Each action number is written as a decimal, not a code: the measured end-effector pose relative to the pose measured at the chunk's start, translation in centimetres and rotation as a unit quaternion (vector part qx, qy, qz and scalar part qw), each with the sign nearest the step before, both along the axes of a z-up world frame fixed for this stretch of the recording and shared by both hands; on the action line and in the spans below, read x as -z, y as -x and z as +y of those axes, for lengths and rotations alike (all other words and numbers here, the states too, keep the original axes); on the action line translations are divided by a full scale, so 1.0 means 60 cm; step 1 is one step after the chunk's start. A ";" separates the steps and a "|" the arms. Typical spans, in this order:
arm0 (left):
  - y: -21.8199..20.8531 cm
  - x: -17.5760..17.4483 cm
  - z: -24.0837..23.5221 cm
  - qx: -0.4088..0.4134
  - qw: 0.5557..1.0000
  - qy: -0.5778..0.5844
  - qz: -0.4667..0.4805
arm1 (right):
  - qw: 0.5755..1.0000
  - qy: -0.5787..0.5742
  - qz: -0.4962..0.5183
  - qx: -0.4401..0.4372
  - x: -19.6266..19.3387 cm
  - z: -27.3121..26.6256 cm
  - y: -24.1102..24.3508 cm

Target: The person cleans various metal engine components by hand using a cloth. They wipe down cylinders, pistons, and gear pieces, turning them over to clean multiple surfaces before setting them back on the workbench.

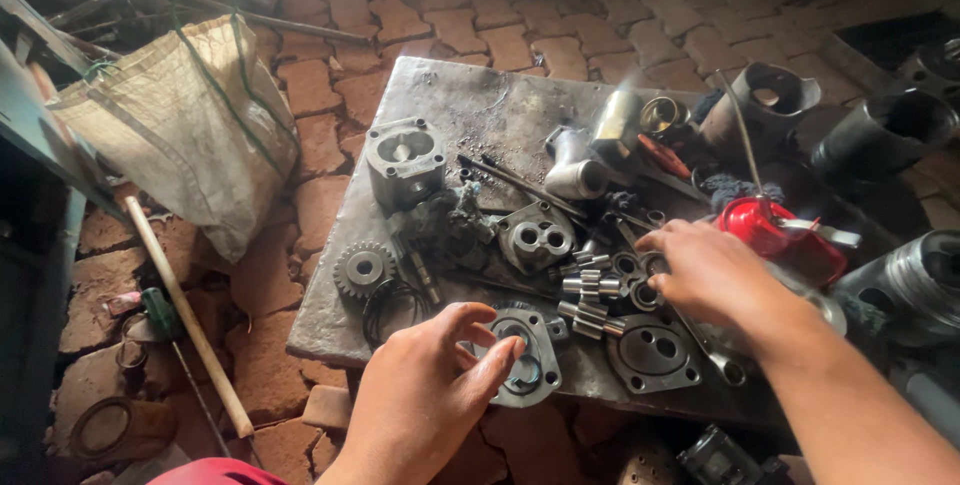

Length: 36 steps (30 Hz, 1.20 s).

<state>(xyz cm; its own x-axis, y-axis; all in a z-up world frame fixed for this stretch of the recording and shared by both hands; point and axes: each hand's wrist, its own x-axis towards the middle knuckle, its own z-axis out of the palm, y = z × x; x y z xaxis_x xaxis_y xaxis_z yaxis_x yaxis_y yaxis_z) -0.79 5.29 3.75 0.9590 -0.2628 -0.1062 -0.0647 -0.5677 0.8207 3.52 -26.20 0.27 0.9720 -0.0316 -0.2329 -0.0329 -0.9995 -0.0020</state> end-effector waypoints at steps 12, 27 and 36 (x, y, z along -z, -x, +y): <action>0.001 0.016 -0.014 0.024 0.999 0.004 -0.025 | 0.957 -0.263 0.063 0.101 0.022 -0.068 -0.020; 0.010 0.009 -0.042 0.046 0.969 0.207 -0.127 | 0.712 -0.664 0.091 0.210 -0.075 0.124 0.059; 0.006 0.028 -0.044 0.026 0.957 0.287 -0.034 | 0.712 -0.692 0.103 0.051 -0.053 0.117 0.072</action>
